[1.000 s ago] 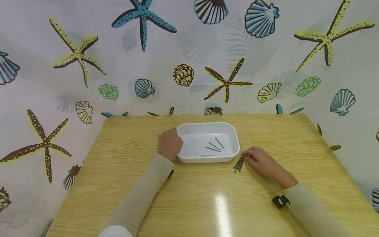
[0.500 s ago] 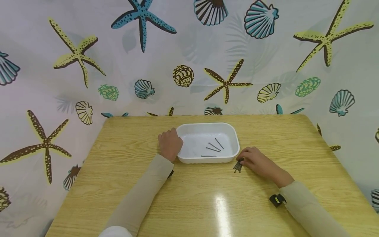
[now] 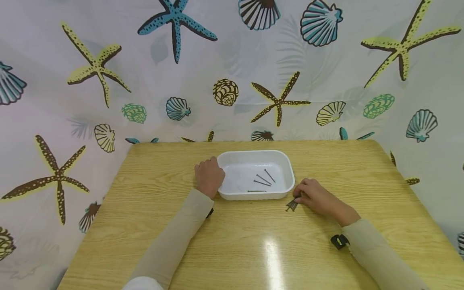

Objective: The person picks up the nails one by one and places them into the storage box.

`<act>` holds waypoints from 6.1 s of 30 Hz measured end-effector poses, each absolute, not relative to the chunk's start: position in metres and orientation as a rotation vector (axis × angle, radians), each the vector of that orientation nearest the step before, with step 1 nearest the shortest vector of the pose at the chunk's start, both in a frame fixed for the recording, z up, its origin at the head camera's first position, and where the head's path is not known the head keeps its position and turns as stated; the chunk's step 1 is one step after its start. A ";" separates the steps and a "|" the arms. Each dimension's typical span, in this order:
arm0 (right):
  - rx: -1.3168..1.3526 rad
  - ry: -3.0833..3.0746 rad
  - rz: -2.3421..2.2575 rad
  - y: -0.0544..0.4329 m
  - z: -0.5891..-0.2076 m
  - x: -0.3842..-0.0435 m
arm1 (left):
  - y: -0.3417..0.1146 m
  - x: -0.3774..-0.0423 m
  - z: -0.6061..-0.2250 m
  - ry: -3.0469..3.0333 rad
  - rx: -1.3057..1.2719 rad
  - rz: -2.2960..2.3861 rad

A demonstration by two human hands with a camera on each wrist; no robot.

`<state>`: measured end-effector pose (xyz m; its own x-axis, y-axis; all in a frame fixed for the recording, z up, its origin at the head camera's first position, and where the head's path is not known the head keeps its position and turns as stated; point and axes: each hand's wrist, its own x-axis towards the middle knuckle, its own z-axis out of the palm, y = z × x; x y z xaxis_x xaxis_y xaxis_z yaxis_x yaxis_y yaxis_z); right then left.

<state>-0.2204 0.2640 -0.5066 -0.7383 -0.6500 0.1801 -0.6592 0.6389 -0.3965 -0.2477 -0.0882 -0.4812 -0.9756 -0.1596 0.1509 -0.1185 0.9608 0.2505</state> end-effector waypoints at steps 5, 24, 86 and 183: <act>1.141 -2.873 0.682 0.265 -0.504 -0.221 | -0.088 -0.249 -0.481 -2.934 0.212 -0.351; 1.187 -2.944 0.714 0.268 -0.503 -0.220 | -0.087 -0.246 -0.479 -2.948 0.224 -0.364; 1.209 -2.934 0.672 0.248 -0.489 -0.169 | -0.088 -0.247 -0.480 -2.961 0.198 -0.349; 0.986 -2.862 0.865 0.188 -0.443 -0.197 | -0.086 -0.245 -0.475 -2.980 0.230 -0.344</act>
